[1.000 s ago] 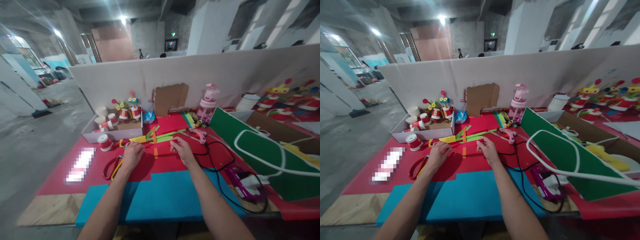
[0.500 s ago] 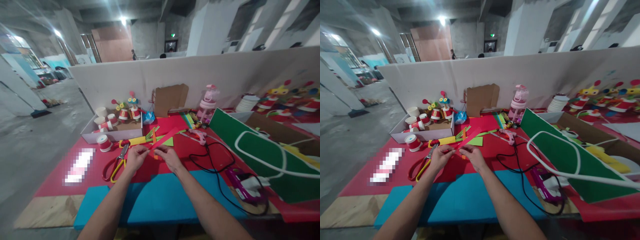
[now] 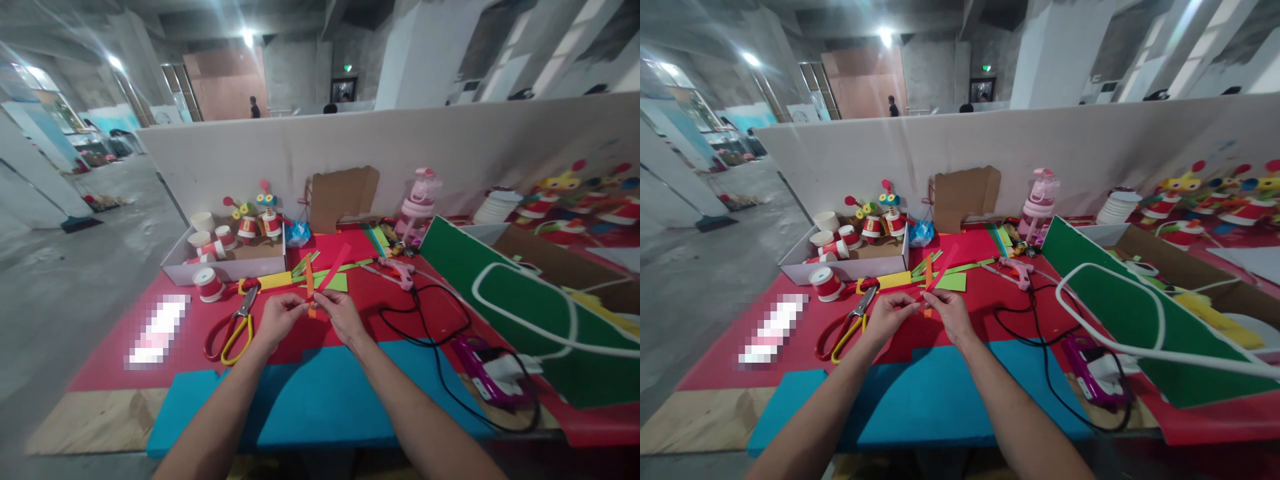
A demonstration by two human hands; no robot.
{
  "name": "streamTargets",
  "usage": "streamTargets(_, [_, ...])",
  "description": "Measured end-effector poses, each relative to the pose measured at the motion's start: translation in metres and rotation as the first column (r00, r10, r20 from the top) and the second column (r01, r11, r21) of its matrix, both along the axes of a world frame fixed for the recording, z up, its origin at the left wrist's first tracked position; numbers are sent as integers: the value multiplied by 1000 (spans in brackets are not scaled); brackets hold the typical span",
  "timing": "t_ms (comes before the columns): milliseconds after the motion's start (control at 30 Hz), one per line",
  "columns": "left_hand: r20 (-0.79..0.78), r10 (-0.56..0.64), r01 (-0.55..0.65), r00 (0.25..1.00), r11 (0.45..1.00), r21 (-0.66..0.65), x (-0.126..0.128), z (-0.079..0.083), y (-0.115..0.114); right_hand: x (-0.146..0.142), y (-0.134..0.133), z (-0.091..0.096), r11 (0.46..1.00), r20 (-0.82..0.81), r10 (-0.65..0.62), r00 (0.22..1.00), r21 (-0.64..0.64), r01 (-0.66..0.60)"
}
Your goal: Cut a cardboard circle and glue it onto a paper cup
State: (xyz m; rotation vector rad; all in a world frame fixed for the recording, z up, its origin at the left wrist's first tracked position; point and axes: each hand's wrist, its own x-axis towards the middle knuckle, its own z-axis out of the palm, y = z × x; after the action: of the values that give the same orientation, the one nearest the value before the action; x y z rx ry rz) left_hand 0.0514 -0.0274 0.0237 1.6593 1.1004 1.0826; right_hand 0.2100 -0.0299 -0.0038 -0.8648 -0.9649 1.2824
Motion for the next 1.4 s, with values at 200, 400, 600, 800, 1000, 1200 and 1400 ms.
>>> streamTargets(200, [-56,-60,60,997,998,3,0,3,-1,-3,-2,2,1000,44,-13,999,17,12])
streamTargets(400, [-224,-65,101,973,983,154,-9,4,4,4,-3,8,1000,45,7,999,6,-8])
streamTargets(600, [-326,-77,151,942,967,207,-14,9,4,7,-3,7,1000,90,-12,996,17,10])
streamTargets(800, [-329,-92,176,940,956,234,-14,12,3,6,0,1,998,107,-56,993,16,55])
streamTargets(1000, [-345,-138,228,929,945,236,-20,16,3,13,1,2,1000,49,-27,998,16,26])
streamTargets(1200, [-378,-171,264,910,941,210,-23,18,3,14,1,1,1000,15,-7,1000,22,6])
streamTargets(1400, [-363,-195,276,911,942,189,-25,21,3,10,1,1,995,18,-103,995,9,103])
